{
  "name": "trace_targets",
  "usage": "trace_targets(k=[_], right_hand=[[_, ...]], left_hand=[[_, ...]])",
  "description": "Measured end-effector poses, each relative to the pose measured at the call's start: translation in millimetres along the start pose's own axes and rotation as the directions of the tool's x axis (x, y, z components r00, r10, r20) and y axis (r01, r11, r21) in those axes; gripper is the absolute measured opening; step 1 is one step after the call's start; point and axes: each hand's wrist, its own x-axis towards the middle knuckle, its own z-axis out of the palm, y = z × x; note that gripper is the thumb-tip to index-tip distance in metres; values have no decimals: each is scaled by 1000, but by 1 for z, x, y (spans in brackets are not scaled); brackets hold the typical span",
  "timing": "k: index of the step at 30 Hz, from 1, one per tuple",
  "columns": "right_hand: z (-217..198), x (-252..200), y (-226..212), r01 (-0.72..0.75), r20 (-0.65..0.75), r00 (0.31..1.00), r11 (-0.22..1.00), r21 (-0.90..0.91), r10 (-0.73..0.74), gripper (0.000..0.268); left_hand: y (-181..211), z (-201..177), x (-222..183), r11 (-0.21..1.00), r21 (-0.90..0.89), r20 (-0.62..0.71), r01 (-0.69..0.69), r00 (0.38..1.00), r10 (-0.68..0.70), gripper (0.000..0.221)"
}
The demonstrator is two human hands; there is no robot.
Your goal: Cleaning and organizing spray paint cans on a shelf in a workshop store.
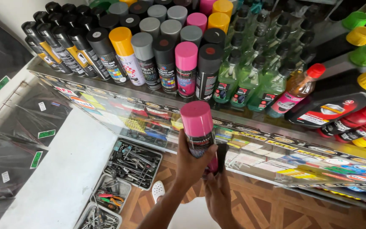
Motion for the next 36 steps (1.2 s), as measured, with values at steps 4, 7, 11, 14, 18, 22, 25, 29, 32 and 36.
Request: trace_targets(k=[4, 7, 11, 14, 18, 22, 25, 29, 32, 36], right_hand=[[-3, -8, -23, -190, -35, 978, 947, 258, 205, 46], [-22, -9, -37, -206, 183, 972, 910, 359, 148, 52], [-47, -15, -60, -232, 225, 966, 814, 533, 128, 49], [-58, -17, -63, -217, 185, 971, 890, 401, 153, 47], [-124, -5, -44, -208, -130, 964, 963, 170, 231, 40], [-76, 15, -121, -75, -301, 951, 997, -10, 69, 48], [-58, 22, -152, 195, -151, 962, 960, -204, -227, 55], [-12, 42, -163, 522, 255, 841, 588, -618, -478, 87], [0, 65, -169, 593, 340, 778, 440, -674, -527, 91], [10, 95, -184, 680, 423, 718, 425, -598, -552, 88]], left_hand=[[-13, 25, -11, 997, 34, -69, -64, 995, 67, 63], [-19, 34, -14, 967, 187, -47, -172, 982, 184, 69], [-19, 43, -18, 960, 208, -12, -189, 981, 196, 67], [-21, 51, -20, 971, 174, 1, -166, 986, 168, 69], [-11, 55, -9, 968, 108, 47, -226, 974, 223, 77], [8, 56, -5, 929, 276, 81, -247, 969, 233, 73], [7, 65, -12, 934, 298, 107, -196, 979, 171, 76], [3, 89, -19, 950, 303, 101, -77, 994, 48, 78], [13, 86, -13, 957, 289, 149, -8, 988, -37, 82], [36, 71, 10, 946, 314, 272, -82, 962, -7, 95]])
